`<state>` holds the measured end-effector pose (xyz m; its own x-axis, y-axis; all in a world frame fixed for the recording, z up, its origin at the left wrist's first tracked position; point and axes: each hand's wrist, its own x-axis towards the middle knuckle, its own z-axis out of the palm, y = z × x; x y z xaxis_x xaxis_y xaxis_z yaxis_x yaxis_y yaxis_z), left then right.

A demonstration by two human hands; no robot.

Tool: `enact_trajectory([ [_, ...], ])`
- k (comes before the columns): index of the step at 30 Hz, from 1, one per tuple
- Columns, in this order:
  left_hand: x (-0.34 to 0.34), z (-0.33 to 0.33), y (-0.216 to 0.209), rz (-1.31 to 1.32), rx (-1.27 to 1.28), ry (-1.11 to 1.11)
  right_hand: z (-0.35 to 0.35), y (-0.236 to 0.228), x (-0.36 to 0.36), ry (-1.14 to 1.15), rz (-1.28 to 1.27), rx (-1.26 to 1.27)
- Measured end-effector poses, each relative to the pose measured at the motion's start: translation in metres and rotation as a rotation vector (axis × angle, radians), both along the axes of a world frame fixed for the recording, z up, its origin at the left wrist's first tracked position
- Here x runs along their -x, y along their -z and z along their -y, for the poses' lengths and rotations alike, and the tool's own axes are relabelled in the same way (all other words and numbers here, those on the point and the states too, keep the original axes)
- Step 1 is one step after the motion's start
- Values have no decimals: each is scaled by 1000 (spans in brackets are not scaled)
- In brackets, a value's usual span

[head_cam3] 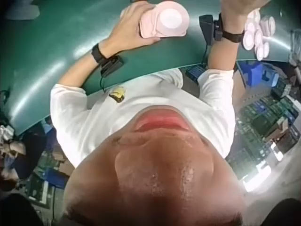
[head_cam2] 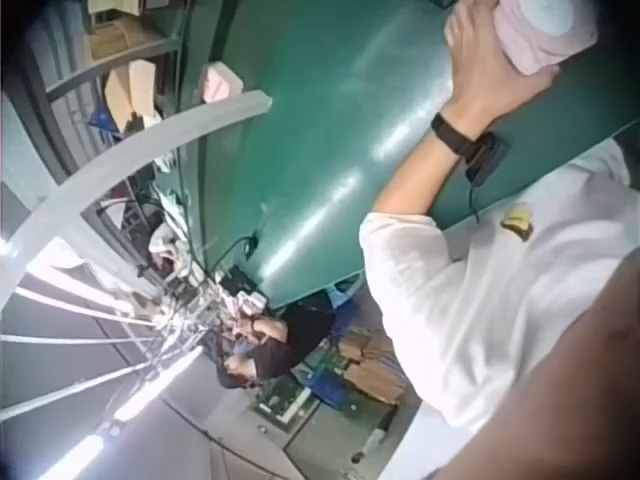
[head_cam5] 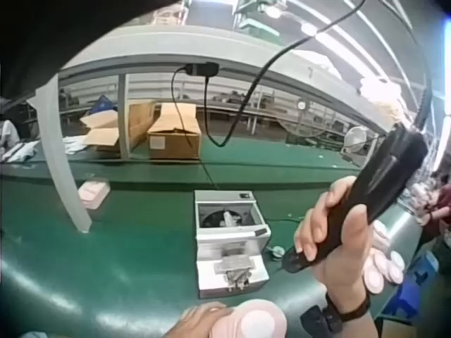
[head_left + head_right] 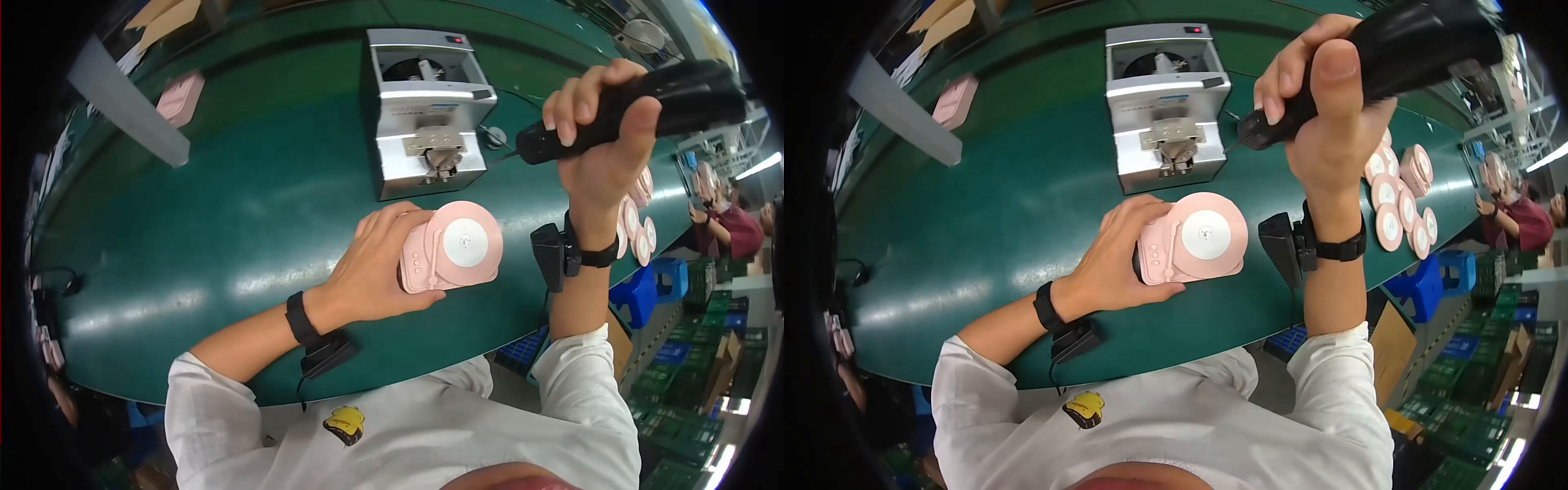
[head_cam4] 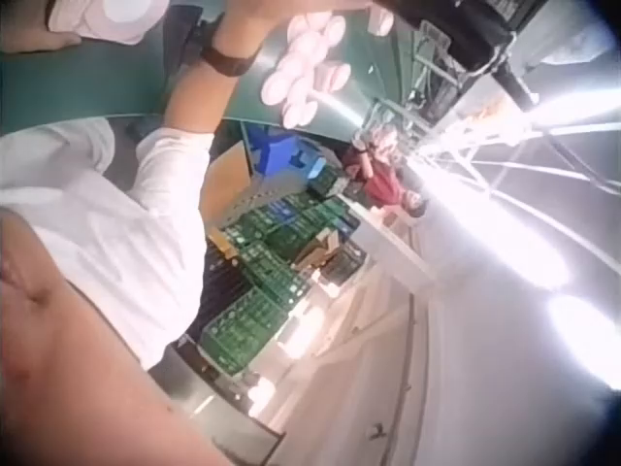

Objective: The person picks up a pink base and a white disc, fits the disc onto the base, and drives a screw into the center using a power screwdriver. The person then sets the assembled unit aside and repeats the process with another base and disc.

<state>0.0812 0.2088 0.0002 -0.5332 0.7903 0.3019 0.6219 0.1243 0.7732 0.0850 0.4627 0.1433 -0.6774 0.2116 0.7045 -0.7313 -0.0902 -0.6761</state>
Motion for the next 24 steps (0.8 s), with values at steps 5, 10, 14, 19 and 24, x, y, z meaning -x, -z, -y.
enact_trajectory([
  [5, -2, 4, 2, -11, 10, -19, 25, 6, 15, -37, 32, -134],
  [10, -5, 3, 3, 3, 2, -15, 41, 25, 22, -151, 86, -123],
  [14, -3, 8, 2, 15, 39, -19, 45, 22, 14, -216, 76, -65],
  [19, 0, 3, -1, -32, -89, -47, 26, -21, -9, -224, 52, -115],
  [24, 74, 36, -18, -524, -426, -464, 19, -4, 5, -192, 1, -77],
])
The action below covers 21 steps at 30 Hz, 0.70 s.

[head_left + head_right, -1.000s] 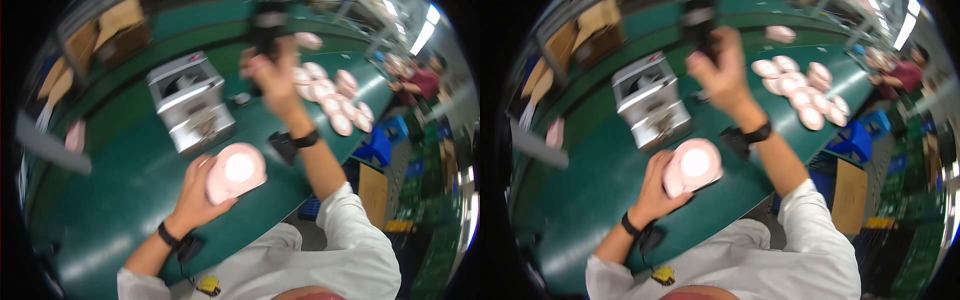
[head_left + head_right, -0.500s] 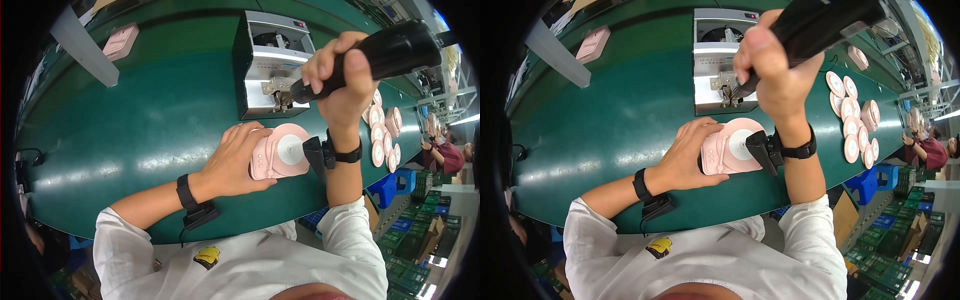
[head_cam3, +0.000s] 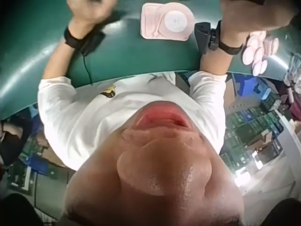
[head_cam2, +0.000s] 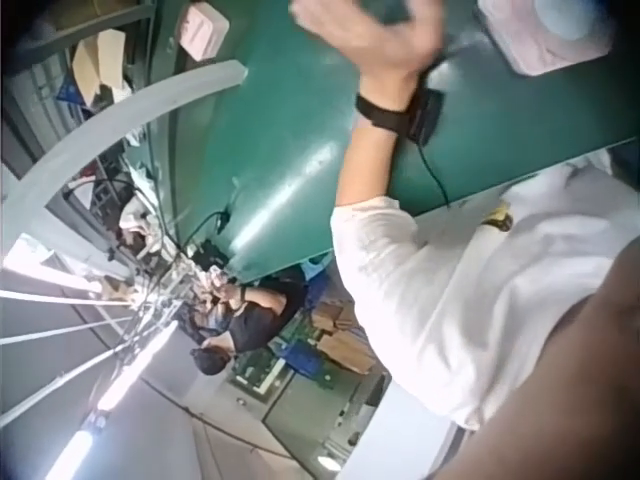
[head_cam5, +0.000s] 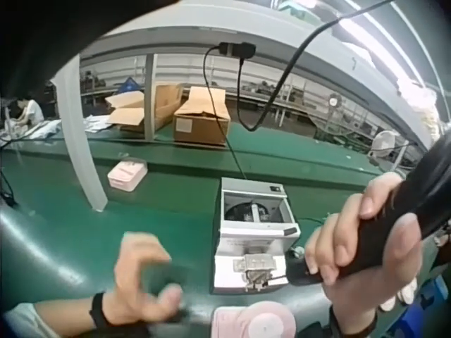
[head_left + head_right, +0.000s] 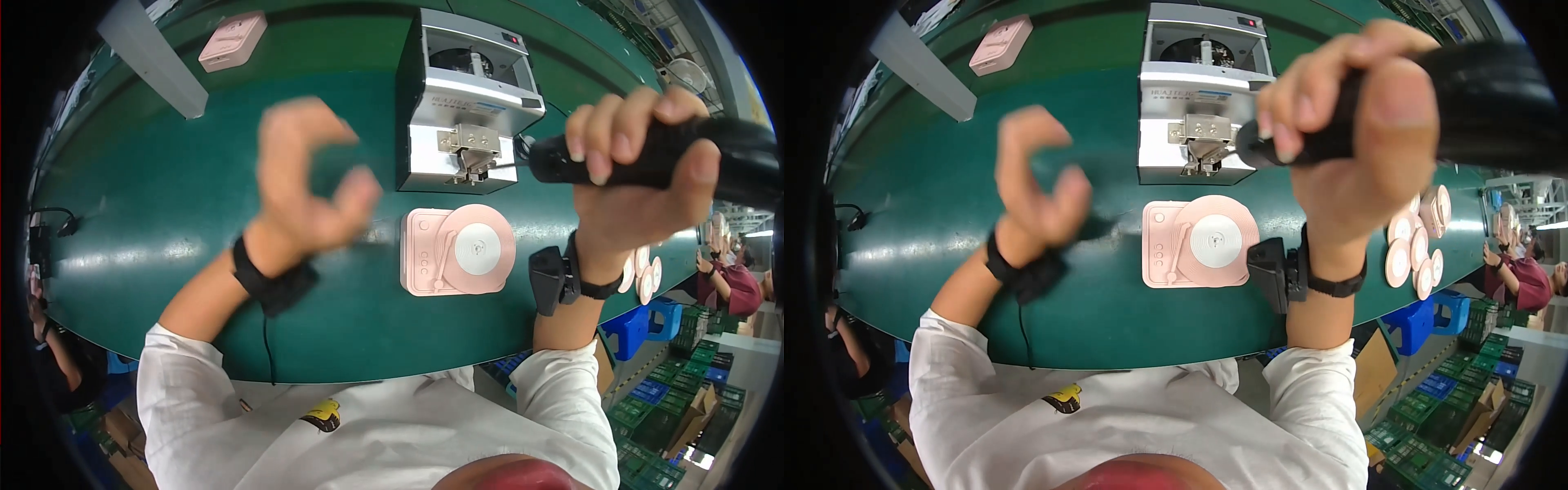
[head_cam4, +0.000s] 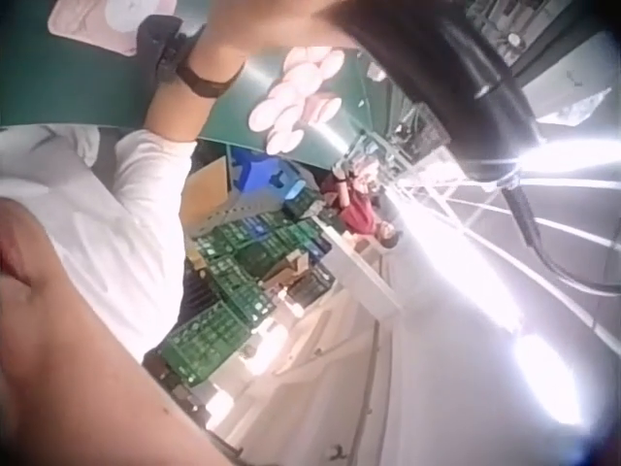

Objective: The person picks up a pink base and a white disc, fits the disc onto the base, and drives a screw into the center using a power screwdriver. The person then sets the assembled unit aside and repeats the process with another base and disc.

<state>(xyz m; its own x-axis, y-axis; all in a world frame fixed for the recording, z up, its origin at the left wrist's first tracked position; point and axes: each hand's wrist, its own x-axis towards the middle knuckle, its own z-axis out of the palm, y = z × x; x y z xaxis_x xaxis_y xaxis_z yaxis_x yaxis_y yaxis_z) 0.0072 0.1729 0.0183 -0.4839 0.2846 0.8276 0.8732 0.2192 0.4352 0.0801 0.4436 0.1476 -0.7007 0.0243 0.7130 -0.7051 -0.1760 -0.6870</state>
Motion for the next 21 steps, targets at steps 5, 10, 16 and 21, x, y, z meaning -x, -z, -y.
enact_trajectory([
  [5, 138, 55, -2, 50, 314, -742, 12, 17, 15, -37, -14, -54],
  [10, 200, 66, 38, 71, 455, -996, 10, 23, 12, -9, 28, -103],
  [16, 227, 85, 52, 401, 308, -928, 15, 18, 11, 20, 121, -125],
  [21, 240, 78, 48, 459, 249, -756, 0, 22, -3, -70, 198, -53],
])
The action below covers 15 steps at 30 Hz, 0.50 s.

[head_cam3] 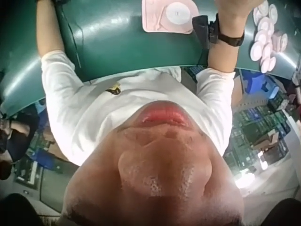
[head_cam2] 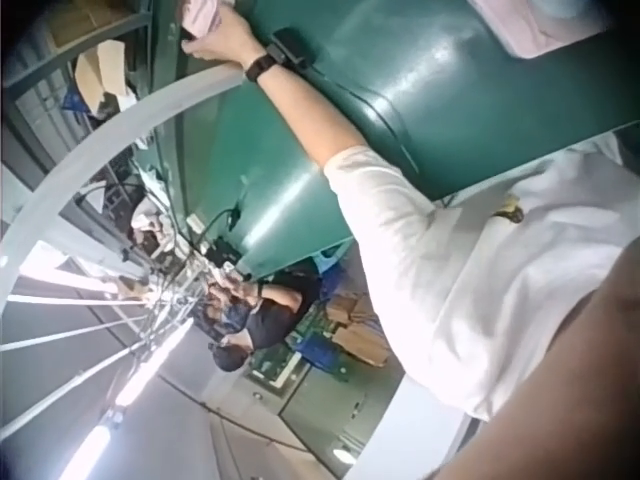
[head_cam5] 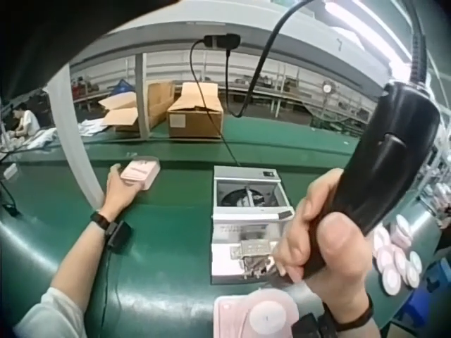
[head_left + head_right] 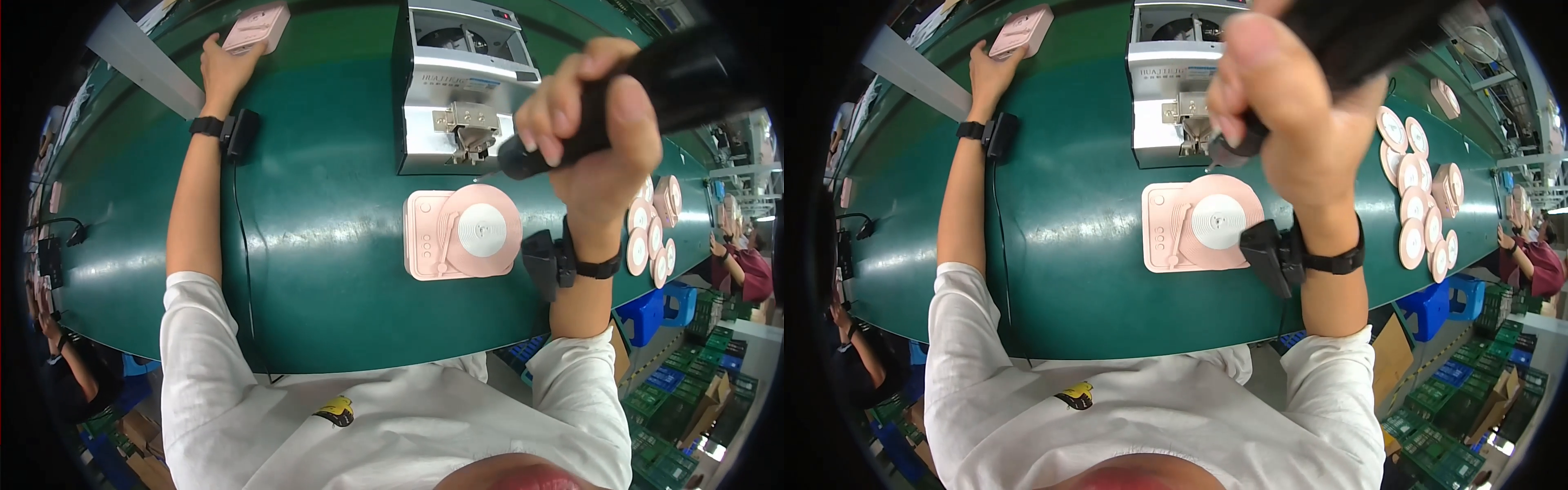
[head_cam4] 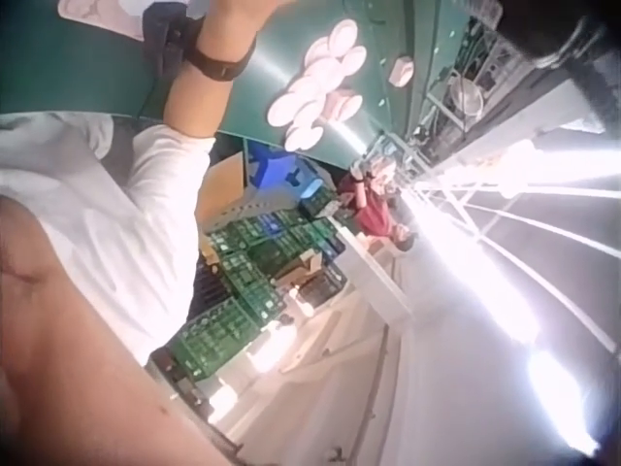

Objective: The person picks up a pink base and a white disc, fits the disc onto the base, and drives a screw into the center using a power screwdriver. The person then sets the assembled unit aside and repeats the process with another base and disc.

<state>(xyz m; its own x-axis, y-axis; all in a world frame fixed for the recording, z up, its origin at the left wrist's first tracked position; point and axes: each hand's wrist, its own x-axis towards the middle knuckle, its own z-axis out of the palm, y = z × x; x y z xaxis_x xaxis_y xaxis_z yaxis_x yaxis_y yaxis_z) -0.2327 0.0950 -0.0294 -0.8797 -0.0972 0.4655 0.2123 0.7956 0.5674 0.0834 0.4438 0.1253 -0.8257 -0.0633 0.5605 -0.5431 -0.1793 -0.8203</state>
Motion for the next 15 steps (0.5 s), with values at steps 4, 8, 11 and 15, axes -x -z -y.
enact_trajectory([
  [4, 12, -20, -4, -146, 93, -63, 1, -10, -33, -18, -5, 46],
  [8, 16, -42, -1, -59, -34, -75, 8, 7, -59, -48, -46, -9],
  [11, 24, -21, 6, -45, -20, -58, 14, 22, -65, 15, -37, -17],
  [15, -24, -19, 3, -71, -2, 143, 4, 27, -66, 106, 5, -23],
])
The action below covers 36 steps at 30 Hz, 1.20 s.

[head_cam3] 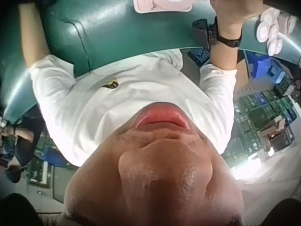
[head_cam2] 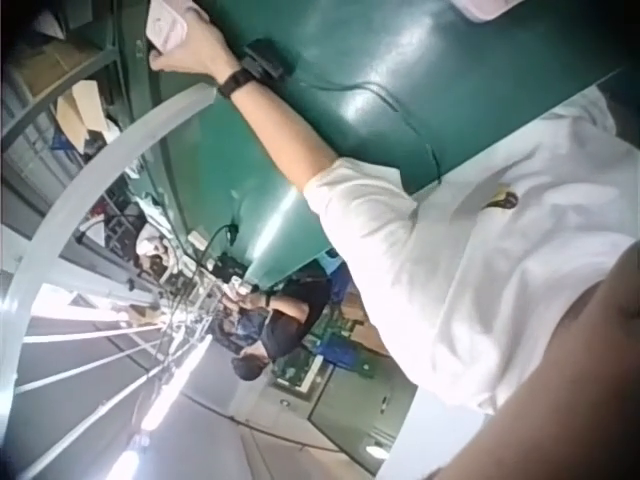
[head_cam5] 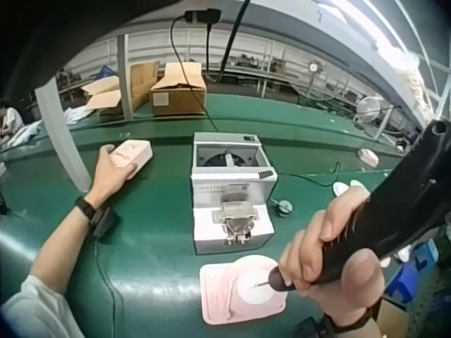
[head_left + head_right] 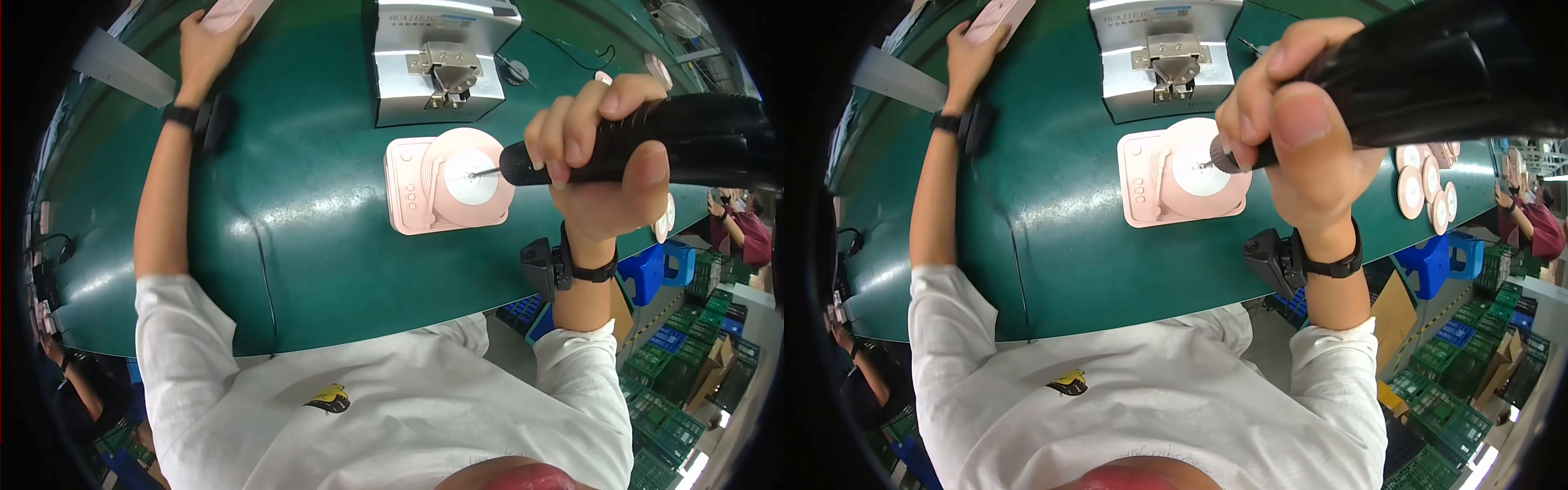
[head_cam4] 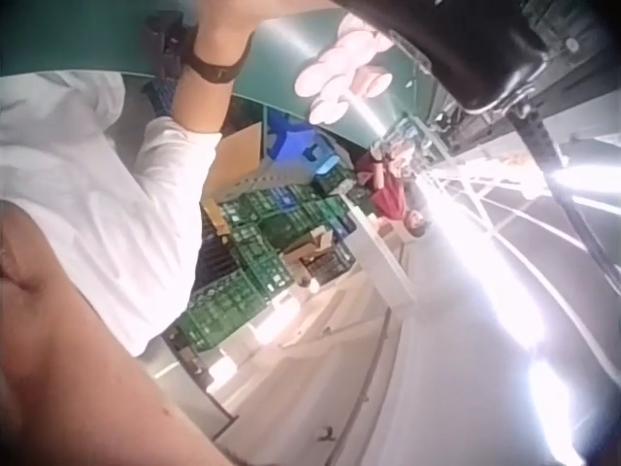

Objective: The person picks up a pink base and a white disc, fits the disc onto the base, and drives a screw into the center using a power screwdriver. The person then sets the assembled unit aside and repeats the process with another base and disc.

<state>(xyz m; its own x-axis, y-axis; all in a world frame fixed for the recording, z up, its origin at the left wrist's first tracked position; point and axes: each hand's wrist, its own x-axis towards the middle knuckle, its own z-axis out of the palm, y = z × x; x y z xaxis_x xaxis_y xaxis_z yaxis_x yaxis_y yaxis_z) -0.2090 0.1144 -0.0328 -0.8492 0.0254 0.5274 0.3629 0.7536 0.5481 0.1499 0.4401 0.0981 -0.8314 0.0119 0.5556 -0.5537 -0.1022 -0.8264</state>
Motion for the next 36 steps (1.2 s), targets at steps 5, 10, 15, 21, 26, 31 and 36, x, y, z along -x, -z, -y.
enact_trajectory([
  [5, -162, 44, -33, 87, 56, 104, -15, 2, 8, -180, -91, 5],
  [10, -238, 67, -46, 100, 255, 35, -11, -1, 11, -227, -68, -34],
  [15, -274, 7, -98, -205, 377, 181, -4, 1, 13, -165, -19, 7],
  [21, -302, -71, -98, 77, 321, 768, -3, 4, 10, -112, 12, 29],
  [26, -319, -113, -64, -65, 174, 900, 2, 3, 10, -62, 13, -6],
  [31, -319, -123, -55, -48, 167, 842, 7, 6, 11, -52, 22, 112],
  [36, -331, -87, -63, 32, 285, 750, -20, -5, -12, -164, -63, 250],
])
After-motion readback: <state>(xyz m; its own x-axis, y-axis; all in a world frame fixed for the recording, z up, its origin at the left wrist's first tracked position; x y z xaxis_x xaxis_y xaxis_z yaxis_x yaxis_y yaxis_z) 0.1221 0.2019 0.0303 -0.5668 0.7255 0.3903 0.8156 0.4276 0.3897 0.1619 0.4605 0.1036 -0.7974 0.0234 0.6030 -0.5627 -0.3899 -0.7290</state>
